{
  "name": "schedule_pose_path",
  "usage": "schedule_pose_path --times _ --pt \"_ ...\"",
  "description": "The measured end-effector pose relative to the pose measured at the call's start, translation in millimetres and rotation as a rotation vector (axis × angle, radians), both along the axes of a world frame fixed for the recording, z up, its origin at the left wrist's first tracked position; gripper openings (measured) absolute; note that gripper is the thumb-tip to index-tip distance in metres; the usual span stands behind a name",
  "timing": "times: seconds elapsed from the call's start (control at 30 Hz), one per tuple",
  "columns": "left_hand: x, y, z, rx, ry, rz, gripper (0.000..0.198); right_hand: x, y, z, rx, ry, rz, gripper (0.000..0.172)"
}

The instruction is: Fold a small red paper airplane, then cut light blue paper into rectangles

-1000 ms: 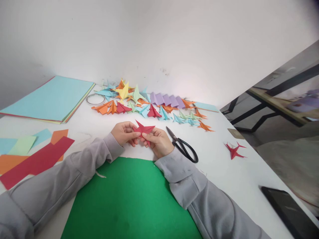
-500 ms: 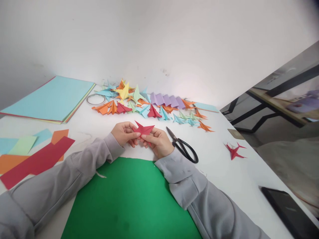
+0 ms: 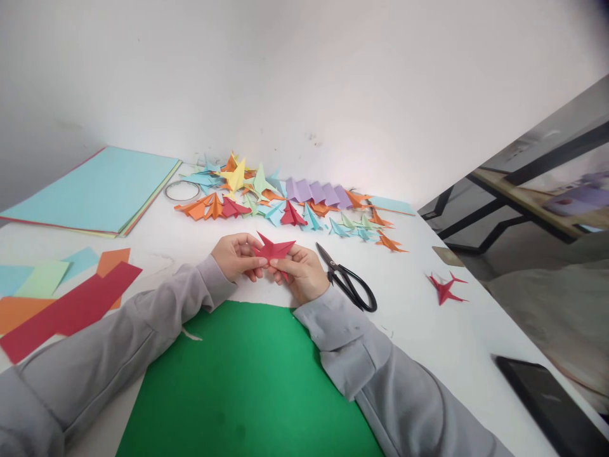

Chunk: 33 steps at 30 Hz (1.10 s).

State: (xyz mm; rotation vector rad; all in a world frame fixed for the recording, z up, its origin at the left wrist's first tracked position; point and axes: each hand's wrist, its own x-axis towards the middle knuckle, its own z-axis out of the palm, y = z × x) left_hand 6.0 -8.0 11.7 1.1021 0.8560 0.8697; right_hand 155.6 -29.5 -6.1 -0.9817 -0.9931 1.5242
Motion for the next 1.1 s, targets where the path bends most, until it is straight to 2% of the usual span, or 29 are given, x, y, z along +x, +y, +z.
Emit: schedule_pose_path --times 0.23,0.53,0.7,0.93,1.1 --pt "-1 0 -1.2 0.019 0.02 -0.018 0.05 -2 -2 -0.7 0.097 -0.046 0.055 0.015" --pt "-1 1 -6.8 0.095 0.035 -0.022 0.046 -1 2 -6.5 0.114 -0.01 0.075 0.013" --pt "-1 3 -8.8 0.102 0.021 -0.011 0.05 0 3 -4.4 0.117 -0.008 0.064 0.021" --pt "-4 0 -3.4 0.148 0.038 -0.018 0.044 -3 5 -2.3 0.122 -0.009 0.067 0.029" --pt "-7 -9 0.4 0.113 -0.016 0.028 0.038 -4 6 -3.1 0.152 -0.02 0.104 0.026"
